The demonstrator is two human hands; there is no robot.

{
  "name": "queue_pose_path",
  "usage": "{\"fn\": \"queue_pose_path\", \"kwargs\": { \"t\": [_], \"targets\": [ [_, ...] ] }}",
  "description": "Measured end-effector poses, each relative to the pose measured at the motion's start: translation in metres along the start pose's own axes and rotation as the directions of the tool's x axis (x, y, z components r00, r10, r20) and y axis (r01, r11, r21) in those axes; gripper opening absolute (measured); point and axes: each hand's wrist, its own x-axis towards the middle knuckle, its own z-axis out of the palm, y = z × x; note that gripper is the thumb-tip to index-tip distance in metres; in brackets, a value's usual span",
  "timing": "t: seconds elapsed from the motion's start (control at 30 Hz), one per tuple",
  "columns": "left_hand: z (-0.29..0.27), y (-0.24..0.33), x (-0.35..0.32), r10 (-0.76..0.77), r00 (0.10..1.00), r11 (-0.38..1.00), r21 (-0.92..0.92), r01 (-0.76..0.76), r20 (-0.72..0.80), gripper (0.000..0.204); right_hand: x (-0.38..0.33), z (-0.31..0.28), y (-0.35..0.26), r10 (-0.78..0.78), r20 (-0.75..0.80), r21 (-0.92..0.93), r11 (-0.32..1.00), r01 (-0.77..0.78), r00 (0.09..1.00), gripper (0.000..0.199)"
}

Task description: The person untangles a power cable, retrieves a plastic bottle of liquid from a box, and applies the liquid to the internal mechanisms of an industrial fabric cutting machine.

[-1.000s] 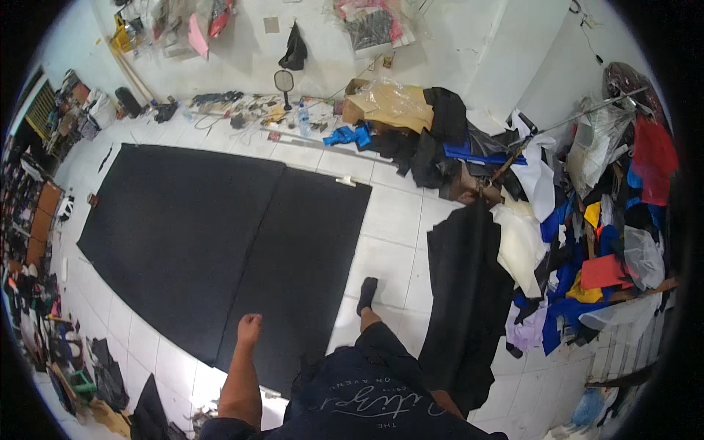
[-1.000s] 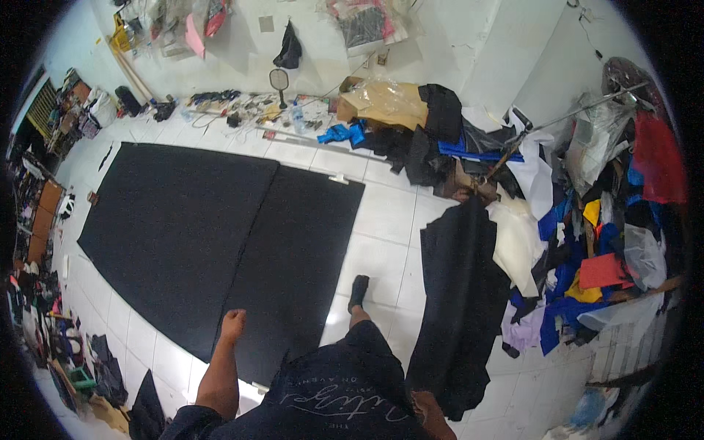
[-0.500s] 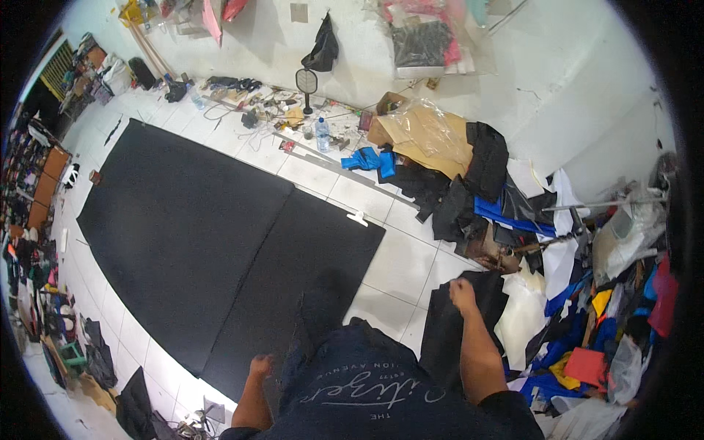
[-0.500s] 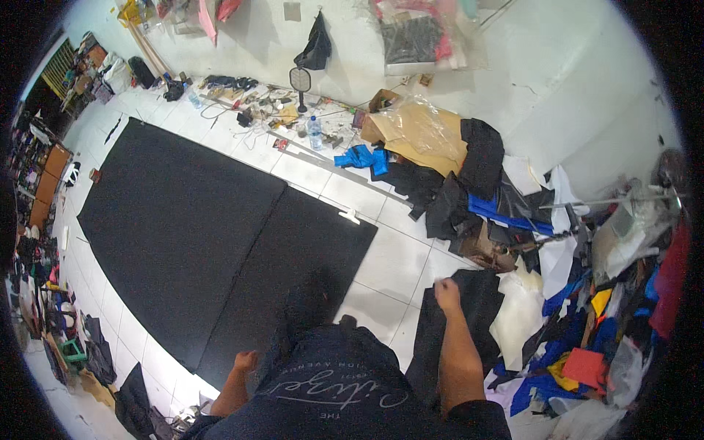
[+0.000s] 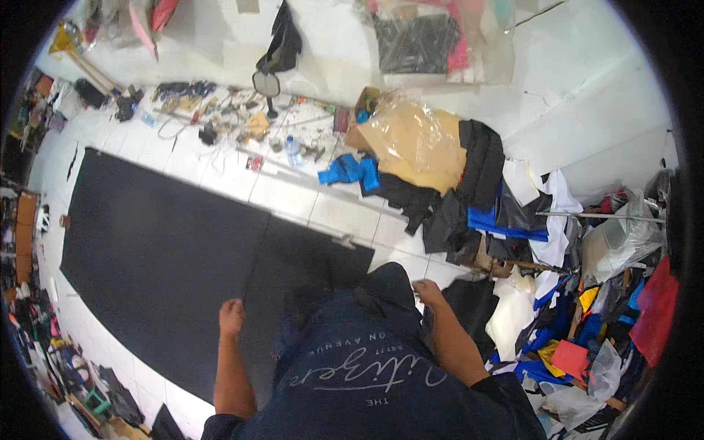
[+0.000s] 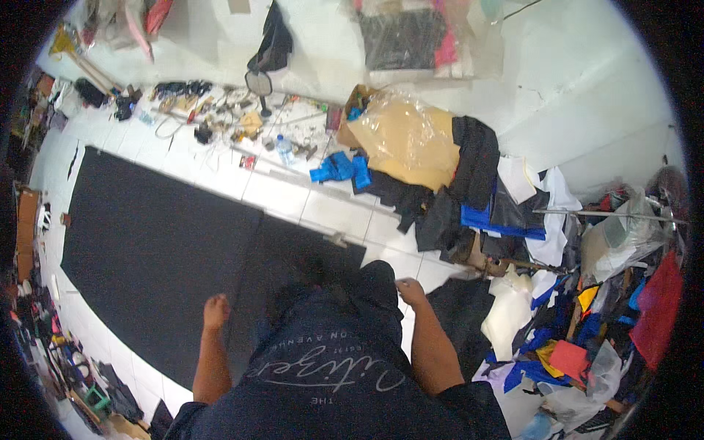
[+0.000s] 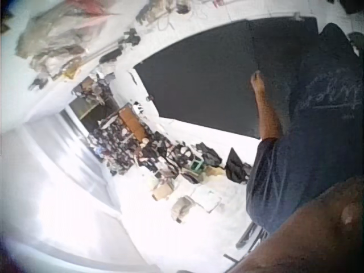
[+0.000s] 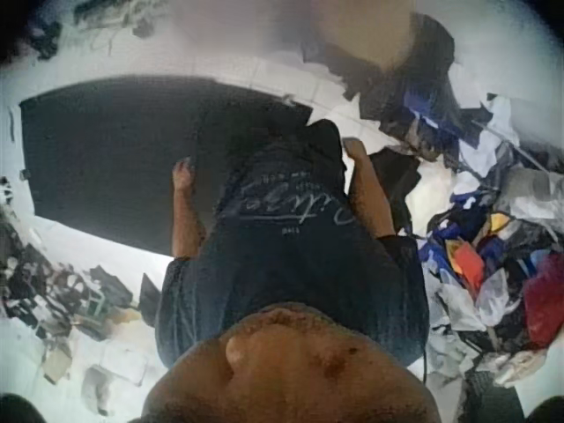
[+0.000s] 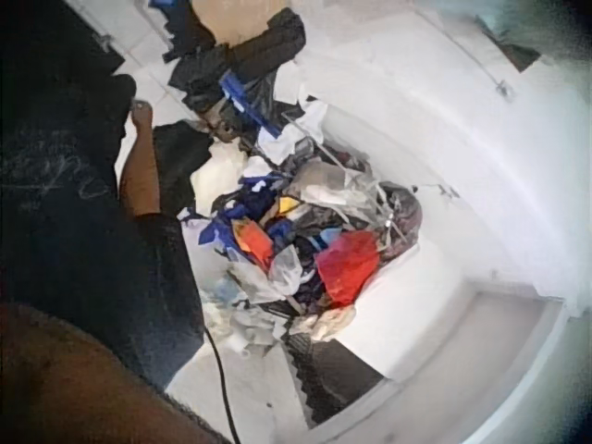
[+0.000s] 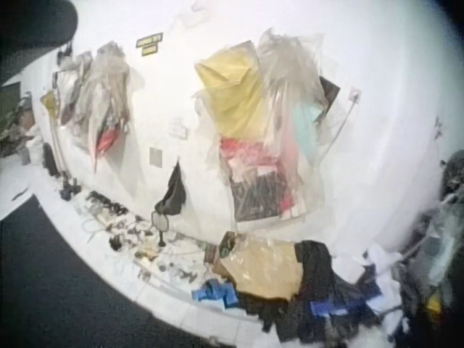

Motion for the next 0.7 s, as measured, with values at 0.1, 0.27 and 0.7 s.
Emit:
{"fn": "queue_pose_path", "kwargs": {
  "t": [0.1, 0.27, 0.7],
  "targets": [
    [-0.010, 0.085, 0.069, 0.117, 0.989, 0.955, -0.263, -0.138, -0.093, 0.027, 0.005, -0.030, -0.023, 0.256, -0.083, 0.198, 0.951, -0.236, 0.963, 0.040],
    [0.015, 0.149, 0.137, 0.167, 0.983, 0.938, -0.296, -0.183, -0.077, 0.022, 0.063, -0.065, -0.025, 0.324, -0.010, 0.155, 0.935, -0.319, 0.946, 0.037],
    [0.233, 0.116, 0.103, -0.468, 0.884, 0.807, -0.398, 0.437, 0.021, 0.031, 0.295, -0.138, -0.303, 0.027, 0.416, -0.686, 0.665, 0.294, 0.909, 0.034]
  ]
}}
